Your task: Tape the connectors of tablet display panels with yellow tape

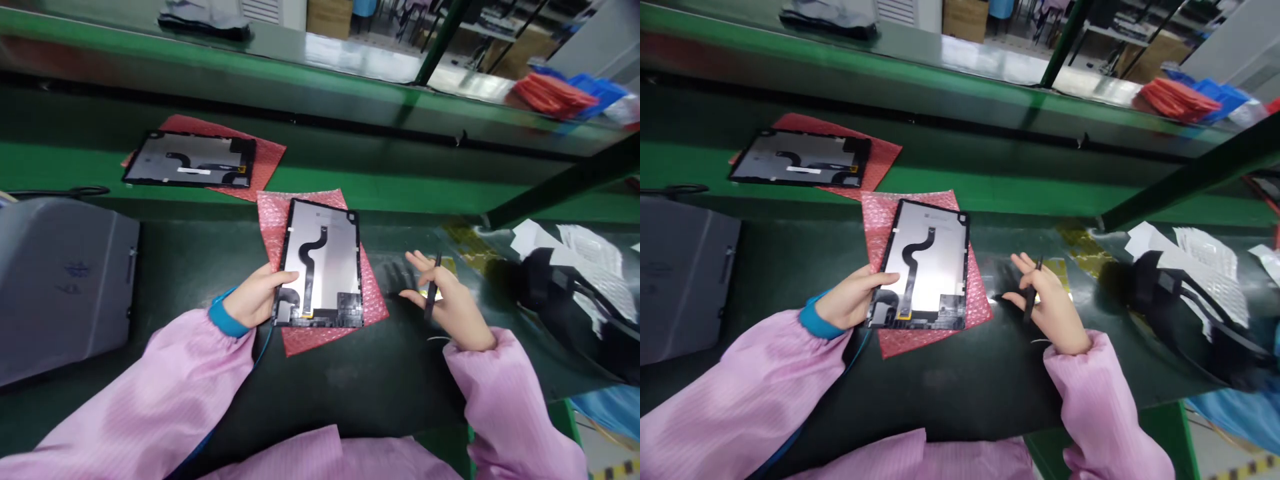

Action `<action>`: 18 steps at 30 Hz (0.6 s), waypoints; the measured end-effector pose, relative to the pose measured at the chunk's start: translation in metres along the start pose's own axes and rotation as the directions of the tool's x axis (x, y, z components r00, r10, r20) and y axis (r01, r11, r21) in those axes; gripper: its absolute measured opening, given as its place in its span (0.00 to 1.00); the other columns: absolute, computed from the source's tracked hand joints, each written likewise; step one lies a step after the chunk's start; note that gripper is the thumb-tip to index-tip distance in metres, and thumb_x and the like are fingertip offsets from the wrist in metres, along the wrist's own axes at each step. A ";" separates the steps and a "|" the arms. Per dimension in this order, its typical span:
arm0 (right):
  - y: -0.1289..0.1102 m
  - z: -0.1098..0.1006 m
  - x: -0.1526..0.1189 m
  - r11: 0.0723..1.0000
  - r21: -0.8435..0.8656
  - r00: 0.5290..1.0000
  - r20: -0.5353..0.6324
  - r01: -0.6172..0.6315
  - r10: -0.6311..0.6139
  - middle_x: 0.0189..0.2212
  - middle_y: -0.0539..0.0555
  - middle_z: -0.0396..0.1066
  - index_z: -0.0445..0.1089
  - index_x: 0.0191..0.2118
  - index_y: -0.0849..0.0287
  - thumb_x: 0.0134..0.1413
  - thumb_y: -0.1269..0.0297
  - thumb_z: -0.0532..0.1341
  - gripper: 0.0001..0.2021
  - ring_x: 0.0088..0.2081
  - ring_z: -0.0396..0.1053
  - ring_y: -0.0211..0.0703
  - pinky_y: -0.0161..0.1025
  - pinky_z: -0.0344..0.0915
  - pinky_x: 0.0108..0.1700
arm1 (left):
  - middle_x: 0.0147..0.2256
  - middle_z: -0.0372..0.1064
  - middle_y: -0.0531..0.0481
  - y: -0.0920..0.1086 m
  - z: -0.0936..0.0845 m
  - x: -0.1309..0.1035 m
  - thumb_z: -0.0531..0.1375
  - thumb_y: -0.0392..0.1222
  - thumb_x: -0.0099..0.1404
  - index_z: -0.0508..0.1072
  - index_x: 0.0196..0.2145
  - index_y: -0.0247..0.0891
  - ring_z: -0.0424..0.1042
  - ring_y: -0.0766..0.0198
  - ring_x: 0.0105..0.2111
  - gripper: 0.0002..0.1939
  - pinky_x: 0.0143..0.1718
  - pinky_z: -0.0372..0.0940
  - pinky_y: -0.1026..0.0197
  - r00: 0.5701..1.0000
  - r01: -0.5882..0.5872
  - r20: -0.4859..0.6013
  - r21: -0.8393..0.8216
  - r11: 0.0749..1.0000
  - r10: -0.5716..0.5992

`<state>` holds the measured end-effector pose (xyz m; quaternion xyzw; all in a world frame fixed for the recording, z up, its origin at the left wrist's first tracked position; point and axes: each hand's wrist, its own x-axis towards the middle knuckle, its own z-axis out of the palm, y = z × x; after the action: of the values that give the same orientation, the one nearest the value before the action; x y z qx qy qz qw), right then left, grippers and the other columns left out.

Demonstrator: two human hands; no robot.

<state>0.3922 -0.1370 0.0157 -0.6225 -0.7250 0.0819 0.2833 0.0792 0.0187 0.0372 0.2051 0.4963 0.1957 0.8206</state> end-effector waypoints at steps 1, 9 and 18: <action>0.007 0.004 -0.011 0.997 -0.017 0.997 -0.008 -0.072 0.072 0.62 0.63 0.69 0.57 0.40 0.55 0.67 0.52 0.65 0.17 0.66 0.64 0.65 0.71 0.68 0.59 | 0.33 0.77 0.38 -0.004 -0.003 -0.005 0.60 0.23 0.60 0.74 0.51 0.24 0.77 0.55 0.26 0.20 0.30 0.75 0.58 1.000 -0.002 -0.017 -0.002 1.000 0.002; -0.011 0.038 -0.012 0.942 0.333 0.995 0.095 -0.041 0.010 0.67 0.61 0.64 0.59 0.41 0.56 0.73 0.63 0.56 0.06 0.72 0.55 0.55 0.68 0.54 0.70 | 0.33 0.77 0.38 -0.019 -0.006 -0.025 0.69 0.28 0.49 0.75 0.47 0.27 0.77 0.50 0.26 0.25 0.27 0.75 0.54 0.995 0.019 -0.103 -0.003 1.000 -0.020; 0.018 0.020 0.001 0.566 0.703 0.728 -0.100 -0.431 0.678 0.27 0.49 0.68 0.66 0.44 0.59 0.61 0.37 0.64 0.27 0.23 0.62 0.34 0.34 0.60 0.24 | 0.57 0.73 0.43 -0.044 0.003 -0.021 0.76 0.43 0.48 0.69 0.58 0.35 0.76 0.52 0.53 0.41 0.48 0.74 0.63 0.967 -0.209 -0.121 0.128 0.970 0.224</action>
<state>0.3967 -0.1278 -0.0093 -0.6904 -0.3487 0.2928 0.5622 0.0781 -0.0300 0.0304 0.2910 0.5354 0.2689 0.7459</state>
